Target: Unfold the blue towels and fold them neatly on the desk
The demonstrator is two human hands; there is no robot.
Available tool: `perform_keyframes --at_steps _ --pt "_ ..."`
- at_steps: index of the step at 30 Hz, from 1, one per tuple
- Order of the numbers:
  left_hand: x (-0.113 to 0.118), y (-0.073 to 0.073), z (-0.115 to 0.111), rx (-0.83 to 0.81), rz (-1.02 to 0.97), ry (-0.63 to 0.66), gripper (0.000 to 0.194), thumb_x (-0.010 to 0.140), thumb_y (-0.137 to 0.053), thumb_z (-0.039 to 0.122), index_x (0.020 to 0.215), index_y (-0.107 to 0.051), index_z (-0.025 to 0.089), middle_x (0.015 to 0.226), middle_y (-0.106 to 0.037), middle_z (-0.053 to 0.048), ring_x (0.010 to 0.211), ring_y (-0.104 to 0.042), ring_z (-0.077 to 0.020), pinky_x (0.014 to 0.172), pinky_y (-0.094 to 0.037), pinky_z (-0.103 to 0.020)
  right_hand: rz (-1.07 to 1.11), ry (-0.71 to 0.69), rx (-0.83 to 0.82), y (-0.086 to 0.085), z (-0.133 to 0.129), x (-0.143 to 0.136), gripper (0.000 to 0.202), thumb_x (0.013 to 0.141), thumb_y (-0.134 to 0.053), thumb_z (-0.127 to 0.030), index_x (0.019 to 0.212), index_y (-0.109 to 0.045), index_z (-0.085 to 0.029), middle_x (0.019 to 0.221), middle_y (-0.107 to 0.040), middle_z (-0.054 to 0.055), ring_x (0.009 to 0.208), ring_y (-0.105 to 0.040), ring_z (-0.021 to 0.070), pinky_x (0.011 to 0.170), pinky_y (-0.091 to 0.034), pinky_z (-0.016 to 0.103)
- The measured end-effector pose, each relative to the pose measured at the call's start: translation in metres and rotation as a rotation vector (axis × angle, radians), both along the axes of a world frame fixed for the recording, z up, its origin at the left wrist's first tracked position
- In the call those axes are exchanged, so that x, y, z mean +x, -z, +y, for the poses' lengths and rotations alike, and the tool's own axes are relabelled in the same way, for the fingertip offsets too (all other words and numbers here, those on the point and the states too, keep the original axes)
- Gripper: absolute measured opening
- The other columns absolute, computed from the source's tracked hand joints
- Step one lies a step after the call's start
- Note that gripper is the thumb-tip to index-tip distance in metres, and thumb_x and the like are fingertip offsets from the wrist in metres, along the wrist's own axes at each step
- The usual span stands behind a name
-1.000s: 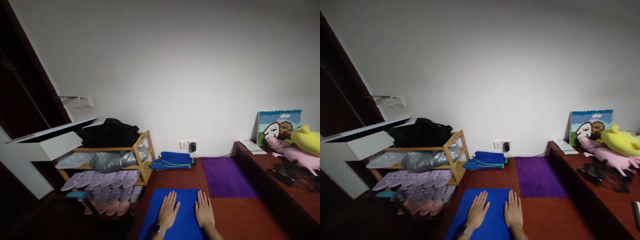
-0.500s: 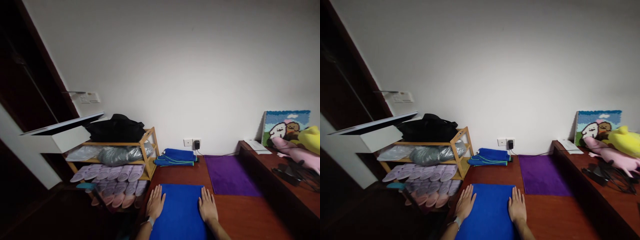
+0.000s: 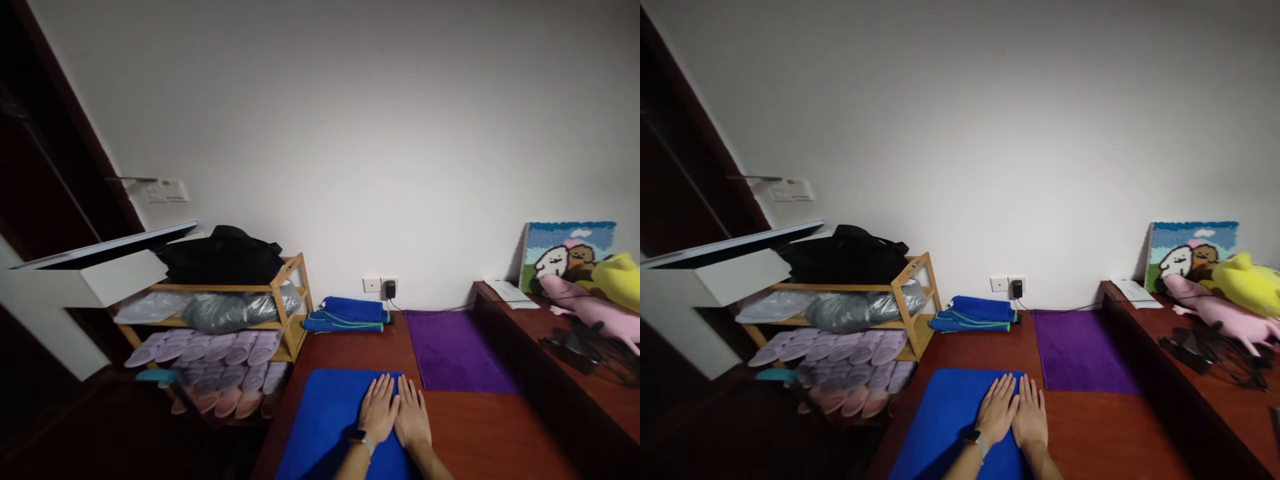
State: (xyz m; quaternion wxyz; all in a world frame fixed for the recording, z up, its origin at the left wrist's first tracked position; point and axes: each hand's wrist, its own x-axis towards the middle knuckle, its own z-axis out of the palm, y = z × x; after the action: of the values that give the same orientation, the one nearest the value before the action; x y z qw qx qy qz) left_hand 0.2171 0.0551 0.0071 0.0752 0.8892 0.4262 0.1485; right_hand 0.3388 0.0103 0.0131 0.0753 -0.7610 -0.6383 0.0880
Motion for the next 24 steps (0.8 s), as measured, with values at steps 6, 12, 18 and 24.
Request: perform_keyframes --at_steps 6,12,18,24 --pt "-0.084 -0.018 0.029 -0.052 0.108 -0.234 0.069 0.105 -0.014 0.057 0.161 -0.029 0.019 0.166 -0.032 -0.007 0.154 -0.026 -0.0231 0.127 -0.022 -0.048 0.053 0.035 0.043 0.001 0.000 -0.001 0.067 0.101 -0.013 -0.044 0.161 -0.021 -0.015 0.169 -0.019 0.001 0.157 -0.013 0.0226 0.128 -0.010 0.045" --pt "-0.206 -0.019 0.043 -0.061 0.233 -0.523 0.072 0.103 -0.021 0.055 0.160 -0.031 0.013 0.166 -0.028 -0.011 0.154 -0.026 -0.0250 0.126 -0.024 -0.048 0.079 0.051 0.020 -0.010 -0.001 -0.002 0.067 0.101 -0.013 -0.044 0.161 -0.017 -0.015 0.170 -0.016 0.001 0.158 -0.011 0.0214 0.128 -0.009 0.044" --pt "-0.222 -0.016 -0.011 0.108 0.137 -0.488 0.064 0.105 -0.023 0.049 0.160 -0.031 0.017 0.165 -0.034 -0.009 0.152 -0.031 -0.0250 0.125 -0.028 -0.048 0.140 0.048 -0.030 -0.032 -0.016 -0.003 0.066 0.101 -0.012 -0.041 0.162 -0.014 -0.015 0.170 -0.013 -0.001 0.157 -0.010 0.0201 0.128 -0.011 0.042" --pt "-0.094 -0.021 -0.079 0.074 0.042 -0.032 0.058 0.107 -0.027 0.047 0.162 -0.024 0.028 0.167 -0.029 -0.002 0.154 -0.029 -0.0233 0.126 -0.030 -0.047 0.095 0.052 0.034 -0.013 -0.066 -0.016 0.066 0.101 -0.014 -0.042 0.161 -0.021 -0.016 0.169 -0.018 0.001 0.157 -0.013 0.0234 0.128 -0.013 0.045"
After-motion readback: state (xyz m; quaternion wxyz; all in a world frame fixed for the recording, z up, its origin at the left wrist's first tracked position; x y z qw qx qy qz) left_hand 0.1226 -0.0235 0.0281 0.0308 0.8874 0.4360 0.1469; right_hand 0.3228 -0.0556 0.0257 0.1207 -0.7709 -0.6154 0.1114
